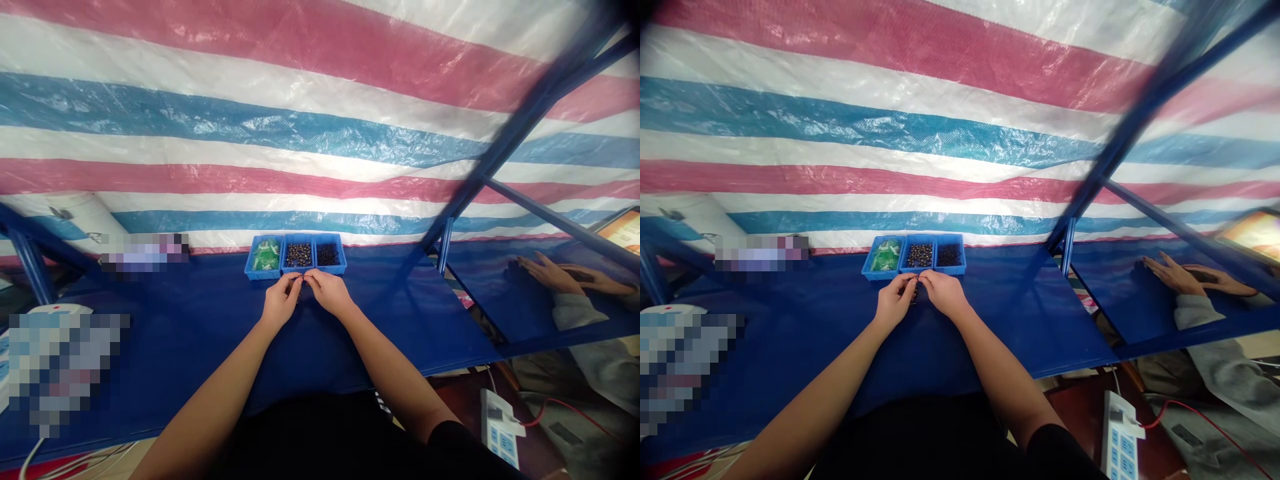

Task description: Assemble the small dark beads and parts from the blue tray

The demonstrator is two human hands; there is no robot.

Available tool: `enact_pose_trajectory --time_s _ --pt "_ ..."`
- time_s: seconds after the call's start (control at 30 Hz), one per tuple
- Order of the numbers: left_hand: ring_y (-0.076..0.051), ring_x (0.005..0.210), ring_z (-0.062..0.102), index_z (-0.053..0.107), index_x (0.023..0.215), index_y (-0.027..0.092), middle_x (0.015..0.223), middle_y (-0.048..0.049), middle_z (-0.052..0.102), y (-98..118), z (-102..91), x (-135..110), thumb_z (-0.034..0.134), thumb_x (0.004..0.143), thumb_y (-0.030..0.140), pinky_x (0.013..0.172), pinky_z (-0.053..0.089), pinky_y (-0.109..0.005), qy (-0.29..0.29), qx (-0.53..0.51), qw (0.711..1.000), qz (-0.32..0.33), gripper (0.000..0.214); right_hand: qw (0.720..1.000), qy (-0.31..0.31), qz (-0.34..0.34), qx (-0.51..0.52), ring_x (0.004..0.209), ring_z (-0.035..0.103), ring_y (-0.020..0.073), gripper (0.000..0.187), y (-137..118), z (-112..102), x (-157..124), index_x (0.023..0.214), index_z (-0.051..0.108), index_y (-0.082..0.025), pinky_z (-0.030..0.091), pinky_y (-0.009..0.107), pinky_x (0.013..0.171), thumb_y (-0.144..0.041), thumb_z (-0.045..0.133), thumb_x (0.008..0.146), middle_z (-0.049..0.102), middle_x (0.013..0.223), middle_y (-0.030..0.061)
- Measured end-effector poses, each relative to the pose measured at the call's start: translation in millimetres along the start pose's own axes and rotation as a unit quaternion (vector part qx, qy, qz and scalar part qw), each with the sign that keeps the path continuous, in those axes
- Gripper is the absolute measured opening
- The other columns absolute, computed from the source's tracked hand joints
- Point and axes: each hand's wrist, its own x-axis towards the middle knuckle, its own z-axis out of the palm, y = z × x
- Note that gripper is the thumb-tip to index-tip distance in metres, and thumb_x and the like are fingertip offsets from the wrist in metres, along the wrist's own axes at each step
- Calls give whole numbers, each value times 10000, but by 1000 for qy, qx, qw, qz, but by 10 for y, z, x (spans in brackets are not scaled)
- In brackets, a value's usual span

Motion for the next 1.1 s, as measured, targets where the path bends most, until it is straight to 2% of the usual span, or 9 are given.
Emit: enact_pose_trajectory --time_s 0.1,0.23,0.33,0.57,0.8,1.1 --pt "-129 575 623 632 1051 204 656 13 648 -1 -6 7 497 898 423 566 498 -213 5 -4 1000 -6 299 1000 17 -5 12 902 661 149 256 20 29 -2 1127 613 -264 466 233 792 -366 445 962 714 1023 4" --pt "-132 596 633 637 1032 205 675 9 652 -5 -2 6 501 898 423 573 499 -213 7 -7 1000 -9 290 999 46 -21 8 935 657 153 264 56 61 -7 1064 662 -262 464 241 866 -369 442 961 713 1047 10" --pt "-131 589 632 632 1052 209 675 12 647 -12 6 2 498 900 428 577 507 -217 1 -14 1000 -9 298 999 45 -21 -5 953 654 159 282 61 57 -11 1055 677 -272 462 248 893 -359 423 970 716 1031 15" --pt "-127 600 636 634 1045 210 667 15 646 -8 4 -2 500 897 429 584 511 -214 -1 -3 1000 -11 297 999 22 -19 -25 952 653 158 294 43 23 -6 1071 672 -283 470 237 853 -364 404 978 718 1006 17" --pt "-126 588 629 630 1022 201 667 10 648 14 -6 3 491 904 424 575 498 -213 3 1 1000 -10 288 997 64 -27 -14 922 659 155 298 68 75 -8 1078 683 -274 468 238 859 -390 434 965 720 1014 9" --pt "-131 580 628 629 1055 208 675 13 651 7 5 -6 495 899 443 579 513 -224 -5 -8 1000 -10 312 998 55 -32 -18 926 660 154 312 71 64 -17 1067 686 -266 470 235 858 -367 405 979 719 1014 23"
